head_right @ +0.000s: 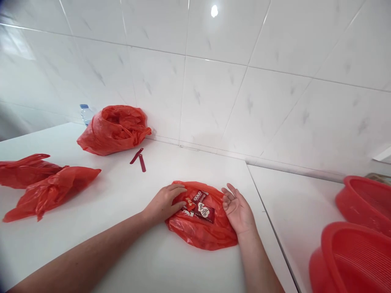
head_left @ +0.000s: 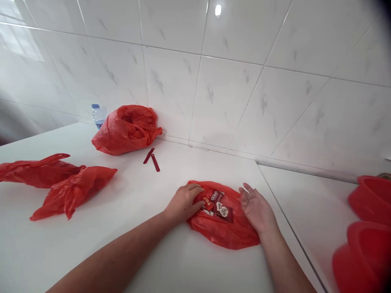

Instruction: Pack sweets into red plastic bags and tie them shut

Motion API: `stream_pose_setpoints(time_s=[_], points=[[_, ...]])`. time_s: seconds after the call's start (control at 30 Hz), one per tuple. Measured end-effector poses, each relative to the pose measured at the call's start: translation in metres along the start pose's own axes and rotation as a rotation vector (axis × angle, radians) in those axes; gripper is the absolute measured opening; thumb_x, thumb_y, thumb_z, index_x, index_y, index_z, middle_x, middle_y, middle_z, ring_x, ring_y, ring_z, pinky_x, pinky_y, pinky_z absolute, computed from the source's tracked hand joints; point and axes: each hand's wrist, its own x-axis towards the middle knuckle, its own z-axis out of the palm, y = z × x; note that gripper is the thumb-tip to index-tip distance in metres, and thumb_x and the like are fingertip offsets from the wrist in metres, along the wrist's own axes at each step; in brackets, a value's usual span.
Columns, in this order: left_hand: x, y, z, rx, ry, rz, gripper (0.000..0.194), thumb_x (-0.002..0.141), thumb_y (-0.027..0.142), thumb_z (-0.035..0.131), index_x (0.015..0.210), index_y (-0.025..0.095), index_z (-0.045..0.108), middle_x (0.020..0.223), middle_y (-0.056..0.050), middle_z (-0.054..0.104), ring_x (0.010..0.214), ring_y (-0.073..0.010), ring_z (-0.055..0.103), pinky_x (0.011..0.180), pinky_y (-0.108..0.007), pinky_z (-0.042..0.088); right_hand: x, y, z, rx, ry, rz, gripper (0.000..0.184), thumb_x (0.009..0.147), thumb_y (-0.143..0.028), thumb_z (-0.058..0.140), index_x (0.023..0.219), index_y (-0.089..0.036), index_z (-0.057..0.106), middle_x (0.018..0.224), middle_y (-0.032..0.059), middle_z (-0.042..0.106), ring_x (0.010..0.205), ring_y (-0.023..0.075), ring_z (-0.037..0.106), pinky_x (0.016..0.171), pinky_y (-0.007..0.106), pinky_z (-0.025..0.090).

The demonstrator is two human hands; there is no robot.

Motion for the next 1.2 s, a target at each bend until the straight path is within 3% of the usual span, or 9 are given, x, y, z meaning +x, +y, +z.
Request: stream_pose_setpoints(time_s=[0.13, 0.23, 0.4, 0.47, 0.63, 0.8, 0.93, 1.07, 1.2], points=[[-0.003, 0.008, -0.004, -0.019, 0.026, 0.199, 0.042, 0.073, 0.044, 0.069, 0.108, 0.022, 0.062, 0.107, -0.008, 0.066, 0.101, -0.0259, 0.059, 0.091, -0.043, 0.044, -0.017, 0.003, 0.02, -0.535, -0.055, -0.12, 0.025, 0.077, -0.043, 0.063, 0.089, -0.021, 0.063, 0.08, 0.0009, 0.064, 0.062, 0.0127, 0.057, 0.051, 0.024, 0.046], [-0.006, 0.017, -0.003, -0.066, -0.071, 0.354, 0.059, 0.066, 0.054, 0.071, 0.114, 0.022, 0.06, 0.109, -0.01, 0.065, 0.098, -0.0264, 0.059, 0.088, -0.042, 0.044, -0.04, 0.006, 0.033, -0.922, -0.131, -0.201, 0.022, 0.074, -0.037, 0.065, 0.091, -0.023, 0.065, 0.093, 0.0028, 0.066, 0.082, 0.0193, 0.061, 0.071, 0.032, 0.05], [-0.012, 0.022, 0.007, -0.056, -0.183, 0.292, 0.093, 0.055, 0.048, 0.08, 0.135, 0.023, 0.041, 0.132, -0.014, 0.052, 0.117, -0.0322, 0.05, 0.096, -0.045, 0.041, -0.067, 0.017, 0.038, -1.34, -0.336, -0.209, 0.078, 0.058, -0.027, 0.075, 0.131, -0.032, 0.046, 0.135, 0.0029, 0.047, 0.123, 0.0265, 0.043, 0.098, 0.043, 0.041], [-0.013, 0.021, 0.01, -0.053, -0.206, 0.242, 0.105, 0.05, 0.045, 0.082, 0.14, 0.023, 0.034, 0.136, -0.014, 0.048, 0.12, -0.0339, 0.046, 0.098, -0.047, 0.039, -0.069, 0.022, 0.036, -1.419, -0.344, -0.227, 0.076, 0.062, -0.024, 0.071, 0.133, -0.032, 0.043, 0.131, 0.0035, 0.051, 0.12, 0.0262, 0.045, 0.097, 0.044, 0.041], [-0.012, 0.018, 0.014, -0.05, -0.221, 0.197, 0.115, 0.049, 0.034, 0.082, 0.145, 0.023, 0.021, 0.135, -0.014, 0.048, 0.117, -0.0339, 0.048, 0.097, -0.047, 0.041, -0.065, 0.024, 0.032, -1.424, -0.252, -0.299, 0.05, 0.073, -0.016, 0.053, 0.121, -0.03, 0.053, 0.116, 0.0022, 0.06, 0.107, 0.0217, 0.054, 0.091, 0.04, 0.045], [-0.01, 0.017, 0.015, -0.057, -0.201, 0.198, 0.112, 0.051, 0.038, 0.081, 0.144, 0.023, 0.022, 0.135, -0.015, 0.048, 0.118, -0.0359, 0.047, 0.096, -0.047, 0.041, -0.059, 0.015, 0.031, -1.273, 0.056, -0.339, 0.036, 0.073, -0.026, 0.058, 0.109, -0.027, 0.056, 0.11, 0.0033, 0.062, 0.102, 0.0242, 0.058, 0.086, 0.041, 0.047], [-0.009, 0.017, 0.015, -0.051, -0.203, 0.199, 0.112, 0.052, 0.044, 0.08, 0.145, 0.023, 0.021, 0.136, -0.014, 0.047, 0.119, -0.0358, 0.047, 0.098, -0.048, 0.04, -0.067, 0.001, 0.051, -1.148, 0.208, -0.333, 0.037, 0.072, -0.033, 0.063, 0.107, -0.028, 0.057, 0.106, 0.004, 0.064, 0.094, 0.025, 0.06, 0.078, 0.04, 0.05], [-0.007, 0.018, 0.015, -0.057, -0.194, 0.2, 0.111, 0.053, 0.043, 0.08, 0.145, 0.023, 0.02, 0.133, -0.014, 0.048, 0.116, -0.0354, 0.049, 0.095, -0.046, 0.042, -0.083, -0.014, 0.086, -0.948, 0.094, -0.378, 0.037, 0.072, -0.035, 0.066, 0.107, -0.029, 0.057, 0.101, 0.003, 0.065, 0.087, 0.0226, 0.062, 0.072, 0.035, 0.052], [-0.007, 0.018, 0.013, -0.087, -0.21, 0.18, 0.107, 0.055, 0.035, 0.078, 0.144, 0.024, 0.02, 0.128, -0.013, 0.053, 0.114, -0.0345, 0.051, 0.093, -0.046, 0.043, -0.081, -0.019, 0.097, -1.064, -0.092, -0.373, 0.034, 0.072, -0.032, 0.067, 0.105, -0.032, 0.059, 0.101, -0.0007, 0.065, 0.089, 0.0207, 0.061, 0.073, 0.033, 0.051]])
